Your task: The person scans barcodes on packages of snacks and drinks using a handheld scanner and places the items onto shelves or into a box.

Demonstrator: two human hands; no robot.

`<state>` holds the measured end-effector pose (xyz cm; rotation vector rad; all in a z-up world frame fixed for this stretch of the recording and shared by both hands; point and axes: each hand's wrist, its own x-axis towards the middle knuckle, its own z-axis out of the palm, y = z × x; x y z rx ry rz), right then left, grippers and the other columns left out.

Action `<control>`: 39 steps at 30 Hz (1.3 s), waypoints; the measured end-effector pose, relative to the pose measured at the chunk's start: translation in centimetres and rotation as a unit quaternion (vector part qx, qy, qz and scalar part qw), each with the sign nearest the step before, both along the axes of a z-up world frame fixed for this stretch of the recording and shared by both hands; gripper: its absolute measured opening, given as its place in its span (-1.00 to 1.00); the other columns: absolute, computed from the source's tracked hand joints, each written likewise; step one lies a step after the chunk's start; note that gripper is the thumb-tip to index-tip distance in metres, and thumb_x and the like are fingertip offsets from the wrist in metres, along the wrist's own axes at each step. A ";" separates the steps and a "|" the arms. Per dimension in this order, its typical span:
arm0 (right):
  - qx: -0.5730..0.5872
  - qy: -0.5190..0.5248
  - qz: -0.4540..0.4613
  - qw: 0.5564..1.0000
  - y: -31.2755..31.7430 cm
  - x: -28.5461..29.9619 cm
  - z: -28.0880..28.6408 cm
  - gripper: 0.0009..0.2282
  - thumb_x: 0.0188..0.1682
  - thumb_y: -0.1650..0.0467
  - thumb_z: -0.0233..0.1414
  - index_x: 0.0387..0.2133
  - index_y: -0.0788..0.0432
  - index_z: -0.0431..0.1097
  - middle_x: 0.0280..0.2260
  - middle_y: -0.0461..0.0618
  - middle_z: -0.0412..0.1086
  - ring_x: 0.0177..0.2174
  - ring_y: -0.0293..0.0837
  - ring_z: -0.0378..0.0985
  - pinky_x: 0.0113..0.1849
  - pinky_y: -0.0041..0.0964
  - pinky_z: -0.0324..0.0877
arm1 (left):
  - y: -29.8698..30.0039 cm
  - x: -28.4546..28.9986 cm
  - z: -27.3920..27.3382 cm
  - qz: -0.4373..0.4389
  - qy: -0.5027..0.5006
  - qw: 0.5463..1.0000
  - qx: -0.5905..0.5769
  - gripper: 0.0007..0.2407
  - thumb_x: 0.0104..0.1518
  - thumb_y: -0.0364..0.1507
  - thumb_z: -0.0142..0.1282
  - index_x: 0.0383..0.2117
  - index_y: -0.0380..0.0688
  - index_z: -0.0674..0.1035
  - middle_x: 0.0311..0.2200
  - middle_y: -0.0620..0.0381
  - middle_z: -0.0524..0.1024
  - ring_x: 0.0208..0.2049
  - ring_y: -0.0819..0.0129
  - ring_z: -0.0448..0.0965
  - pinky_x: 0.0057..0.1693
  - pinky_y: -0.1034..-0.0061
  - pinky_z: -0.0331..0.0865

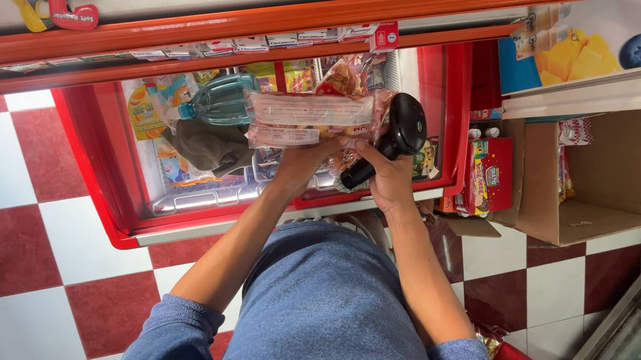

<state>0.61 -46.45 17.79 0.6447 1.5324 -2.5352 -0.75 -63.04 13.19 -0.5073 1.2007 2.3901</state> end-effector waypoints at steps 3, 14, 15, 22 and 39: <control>0.020 0.010 0.010 1.000 -0.1 0.0 0.5 -0.70 -0.11 0.67 0.21 -0.13 0.22 0.41 -0.19 -0.02 0.50 -0.18 -0.19 0.59 -0.10 -0.29 0.49 | -0.5 -0.2 0.1 -0.004 0.043 0.999 -0.013 -0.72 0.08 -0.58 0.34 -0.08 -0.25 0.59 -0.15 0.12 0.62 -0.12 0.41 0.62 0.01 0.48 0.52; 0.039 0.027 -0.020 0.999 0.0 0.4 -0.1 -0.75 -0.07 0.65 0.21 -0.17 0.21 0.39 -0.22 -0.08 0.42 -0.21 -0.23 0.51 -0.13 -0.30 0.46 | -1.2 -0.9 1.5 -0.034 -0.009 0.999 0.015 -0.72 0.07 -0.56 0.32 -0.08 -0.30 0.60 -0.16 0.02 0.65 -0.14 0.28 0.67 0.02 0.42 0.56; 0.048 0.037 -0.022 0.998 0.3 0.4 -0.2 -0.75 -0.05 0.65 0.22 -0.18 0.22 0.39 -0.23 -0.10 0.40 -0.22 -0.24 0.50 -0.14 -0.31 0.44 | -1.1 -0.9 1.4 -0.035 -0.008 0.999 0.014 -0.72 0.07 -0.56 0.32 -0.08 -0.30 0.60 -0.16 0.02 0.65 -0.14 0.28 0.67 0.02 0.42 0.56; 0.040 0.007 -0.009 0.999 1.9 0.7 0.6 -0.77 -0.11 0.64 0.20 -0.24 0.21 0.38 -0.35 -0.05 0.45 -0.37 -0.17 0.53 -0.27 -0.24 0.48 | -0.7 -0.3 1.5 -0.078 0.049 0.989 -0.112 -0.75 0.06 -0.55 0.37 -0.14 -0.32 0.62 -0.22 0.08 0.64 -0.18 0.38 0.62 -0.03 0.47 0.51; 0.119 0.056 0.210 0.969 3.9 4.2 3.9 -0.90 0.04 0.44 0.16 -0.24 0.18 0.41 -0.41 -0.13 0.44 -0.48 -0.33 0.47 -0.40 -0.39 0.42 | 0.9 -0.8 4.0 0.024 0.124 0.984 -0.126 -0.73 0.13 -0.47 0.35 -0.09 -0.31 0.62 -0.22 0.05 0.65 -0.24 0.37 0.61 -0.14 0.42 0.50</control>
